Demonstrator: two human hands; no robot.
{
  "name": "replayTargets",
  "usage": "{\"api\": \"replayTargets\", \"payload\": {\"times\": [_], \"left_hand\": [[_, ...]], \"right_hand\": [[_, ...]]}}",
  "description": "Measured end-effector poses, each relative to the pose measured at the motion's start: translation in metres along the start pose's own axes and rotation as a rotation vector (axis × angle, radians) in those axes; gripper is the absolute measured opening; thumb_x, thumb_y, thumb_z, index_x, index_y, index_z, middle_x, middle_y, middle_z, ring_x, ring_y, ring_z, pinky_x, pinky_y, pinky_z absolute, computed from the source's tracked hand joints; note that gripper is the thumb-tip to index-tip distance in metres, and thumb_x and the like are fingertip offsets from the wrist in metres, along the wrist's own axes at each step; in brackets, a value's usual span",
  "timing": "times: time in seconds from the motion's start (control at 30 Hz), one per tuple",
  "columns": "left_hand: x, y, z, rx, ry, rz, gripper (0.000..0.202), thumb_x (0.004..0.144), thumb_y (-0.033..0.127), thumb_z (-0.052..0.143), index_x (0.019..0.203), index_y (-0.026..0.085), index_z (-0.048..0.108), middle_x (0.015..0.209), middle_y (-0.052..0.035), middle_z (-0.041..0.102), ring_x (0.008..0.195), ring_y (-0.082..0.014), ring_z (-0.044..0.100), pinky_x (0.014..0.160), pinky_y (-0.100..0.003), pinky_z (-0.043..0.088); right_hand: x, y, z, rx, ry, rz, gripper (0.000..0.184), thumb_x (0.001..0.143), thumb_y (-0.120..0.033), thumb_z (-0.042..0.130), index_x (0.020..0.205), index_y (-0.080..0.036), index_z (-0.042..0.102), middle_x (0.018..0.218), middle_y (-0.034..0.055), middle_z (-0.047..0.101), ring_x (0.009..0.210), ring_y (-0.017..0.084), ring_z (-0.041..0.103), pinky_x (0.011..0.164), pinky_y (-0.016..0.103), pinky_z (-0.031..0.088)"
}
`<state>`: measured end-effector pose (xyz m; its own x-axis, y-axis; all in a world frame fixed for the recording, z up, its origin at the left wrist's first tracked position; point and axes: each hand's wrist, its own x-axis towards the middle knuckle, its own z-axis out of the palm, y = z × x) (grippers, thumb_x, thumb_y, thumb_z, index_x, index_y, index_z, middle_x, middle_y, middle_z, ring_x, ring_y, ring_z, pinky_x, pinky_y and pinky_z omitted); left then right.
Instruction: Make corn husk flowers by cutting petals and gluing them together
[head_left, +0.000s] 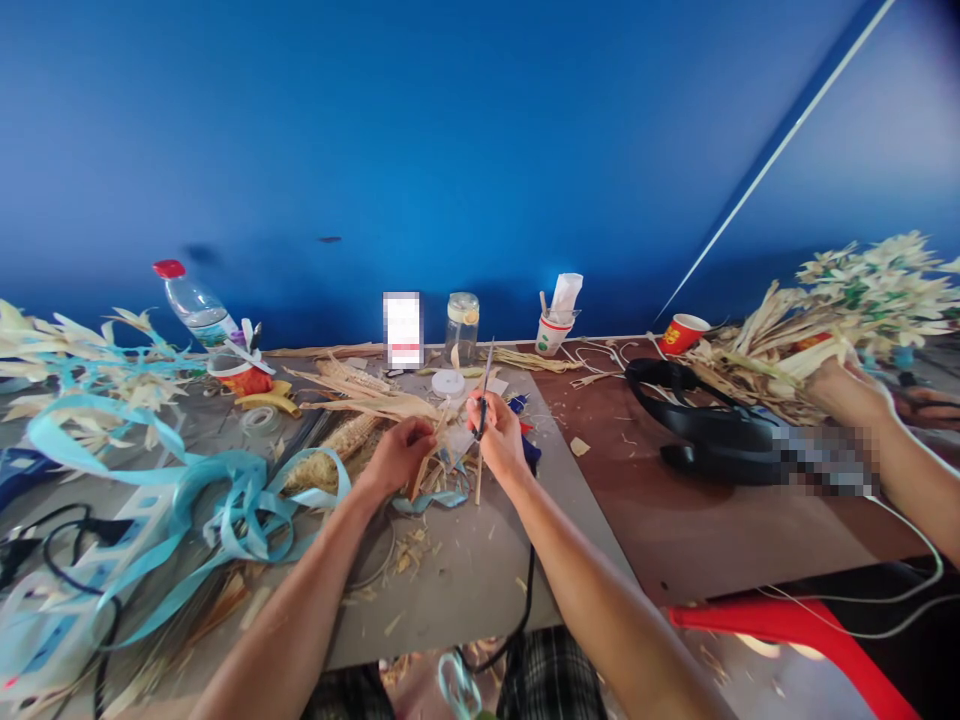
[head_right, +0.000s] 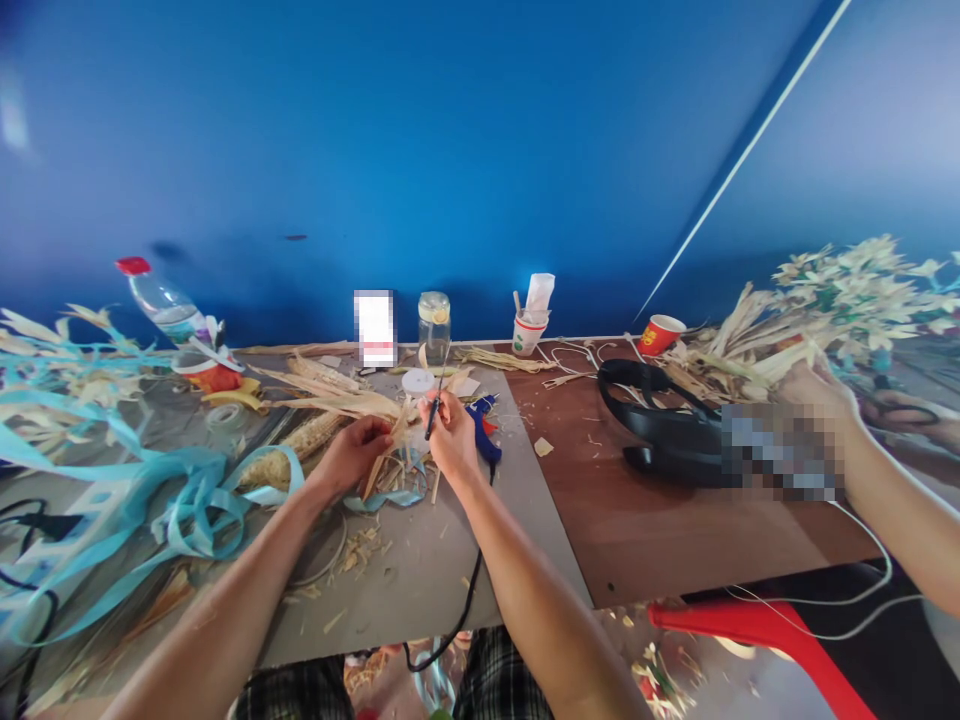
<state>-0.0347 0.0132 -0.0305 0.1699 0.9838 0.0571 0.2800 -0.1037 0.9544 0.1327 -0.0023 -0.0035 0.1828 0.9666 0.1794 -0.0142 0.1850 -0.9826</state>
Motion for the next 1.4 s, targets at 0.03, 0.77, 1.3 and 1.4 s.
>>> {"api": "replayTargets", "payload": {"times": [0.03,0.77,1.3,1.4], "left_hand": [[-0.001,0.002,0.001,-0.144,-0.013,-0.006,0.020,0.066,0.032,0.067,0.075,0.016,0.060,0.066,0.0013,0.057,0.059,-0.0114,0.047,0.058,-0.023,0.036],[-0.008,0.008,0.002,-0.582,-0.128,-0.085,0.036,0.065,0.033,0.077,0.094,0.015,0.064,0.083,-0.0025,0.063,0.069,-0.0110,0.055,0.068,-0.025,0.044],[-0.008,0.009,-0.001,-0.375,-0.196,-0.118,0.033,0.067,0.042,0.072,0.072,0.013,0.058,0.058,0.0040,0.048,0.049,-0.0051,0.037,0.048,-0.020,0.025],[-0.007,0.009,-0.001,-0.372,-0.109,-0.114,0.033,0.065,0.042,0.074,0.069,0.013,0.058,0.055,0.0052,0.046,0.048,-0.0049,0.036,0.048,-0.021,0.024]], "right_hand": [[0.000,-0.001,0.000,0.000,-0.009,0.004,0.035,0.076,-0.051,0.056,0.088,-0.019,0.058,0.059,-0.0035,0.050,0.056,0.011,0.045,0.055,0.024,0.036],[0.004,0.015,0.009,0.297,-0.163,0.189,0.047,0.054,-0.031,0.076,0.095,-0.017,0.057,0.062,-0.0041,0.059,0.057,0.011,0.055,0.055,0.023,0.041],[0.002,0.013,0.006,0.266,-0.153,0.145,0.041,0.057,-0.029,0.071,0.093,-0.017,0.056,0.065,-0.0035,0.057,0.058,0.010,0.052,0.057,0.023,0.041],[0.001,0.014,0.008,0.188,-0.109,0.083,0.039,0.059,-0.026,0.068,0.094,-0.017,0.055,0.068,-0.0032,0.057,0.058,0.009,0.051,0.056,0.022,0.041]]}}
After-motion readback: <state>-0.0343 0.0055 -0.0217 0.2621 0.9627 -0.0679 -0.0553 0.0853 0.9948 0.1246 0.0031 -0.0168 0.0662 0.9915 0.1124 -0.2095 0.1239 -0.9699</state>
